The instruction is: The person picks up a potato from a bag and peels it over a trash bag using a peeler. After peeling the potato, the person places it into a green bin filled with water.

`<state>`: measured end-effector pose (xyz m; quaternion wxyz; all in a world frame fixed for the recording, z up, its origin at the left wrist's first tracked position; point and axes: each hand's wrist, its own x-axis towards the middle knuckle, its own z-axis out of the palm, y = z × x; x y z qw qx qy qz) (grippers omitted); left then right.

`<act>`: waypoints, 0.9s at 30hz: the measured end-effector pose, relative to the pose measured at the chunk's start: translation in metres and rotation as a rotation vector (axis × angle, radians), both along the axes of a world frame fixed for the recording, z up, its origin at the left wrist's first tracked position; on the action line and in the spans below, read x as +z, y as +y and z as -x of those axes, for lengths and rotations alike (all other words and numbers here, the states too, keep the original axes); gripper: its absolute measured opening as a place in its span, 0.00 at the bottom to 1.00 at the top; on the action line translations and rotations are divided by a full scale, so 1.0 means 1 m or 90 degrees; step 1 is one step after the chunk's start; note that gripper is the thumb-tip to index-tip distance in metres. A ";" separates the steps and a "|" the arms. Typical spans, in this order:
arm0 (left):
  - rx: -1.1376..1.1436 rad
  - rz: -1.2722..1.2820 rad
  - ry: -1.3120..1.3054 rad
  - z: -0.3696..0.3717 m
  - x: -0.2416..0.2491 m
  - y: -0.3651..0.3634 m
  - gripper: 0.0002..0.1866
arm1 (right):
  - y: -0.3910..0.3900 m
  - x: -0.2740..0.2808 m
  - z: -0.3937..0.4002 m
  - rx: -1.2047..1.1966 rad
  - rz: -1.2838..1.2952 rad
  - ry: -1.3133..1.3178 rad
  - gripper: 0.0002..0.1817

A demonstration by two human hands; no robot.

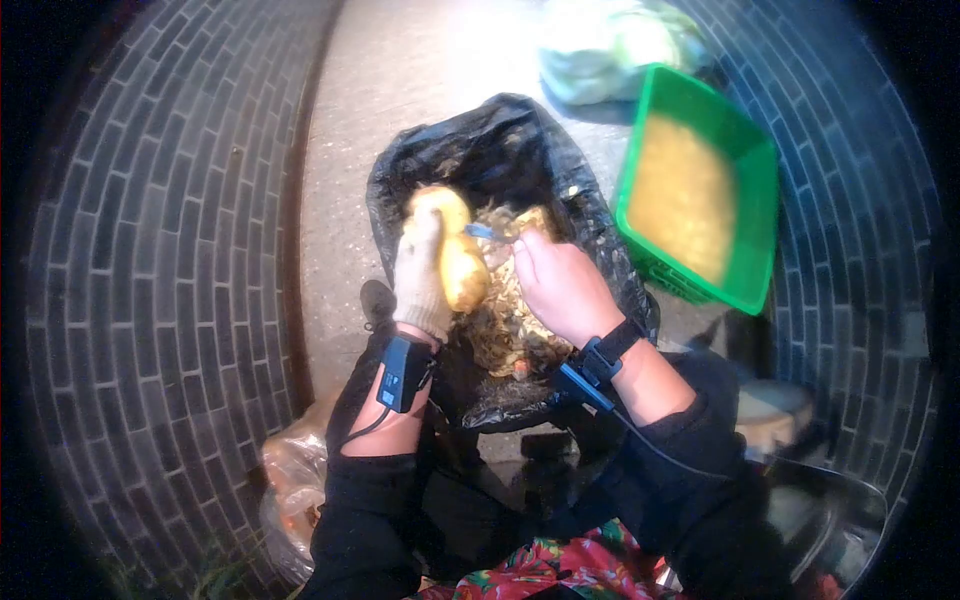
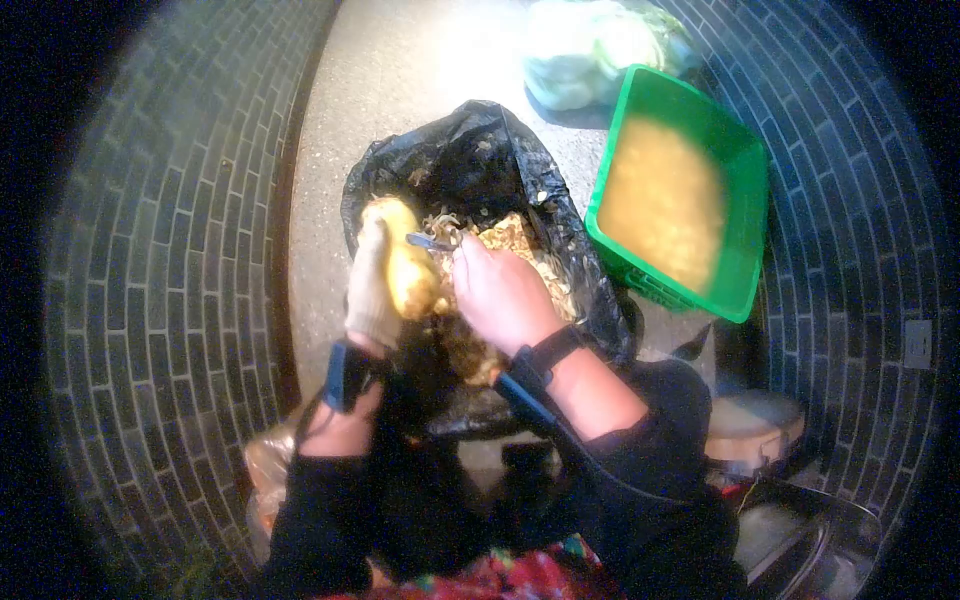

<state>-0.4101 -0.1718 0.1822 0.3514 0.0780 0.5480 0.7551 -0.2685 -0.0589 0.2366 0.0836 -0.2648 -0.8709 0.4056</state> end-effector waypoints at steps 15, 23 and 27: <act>0.170 0.030 0.080 0.002 0.003 0.001 0.23 | -0.018 -0.010 0.004 0.091 -0.035 -0.053 0.16; 0.286 -0.070 -0.150 0.023 -0.012 -0.003 0.26 | -0.024 -0.010 0.000 0.141 -0.004 -0.127 0.16; 0.301 0.018 -0.019 0.012 -0.009 0.001 0.25 | -0.006 -0.009 0.004 0.038 -0.022 -0.045 0.15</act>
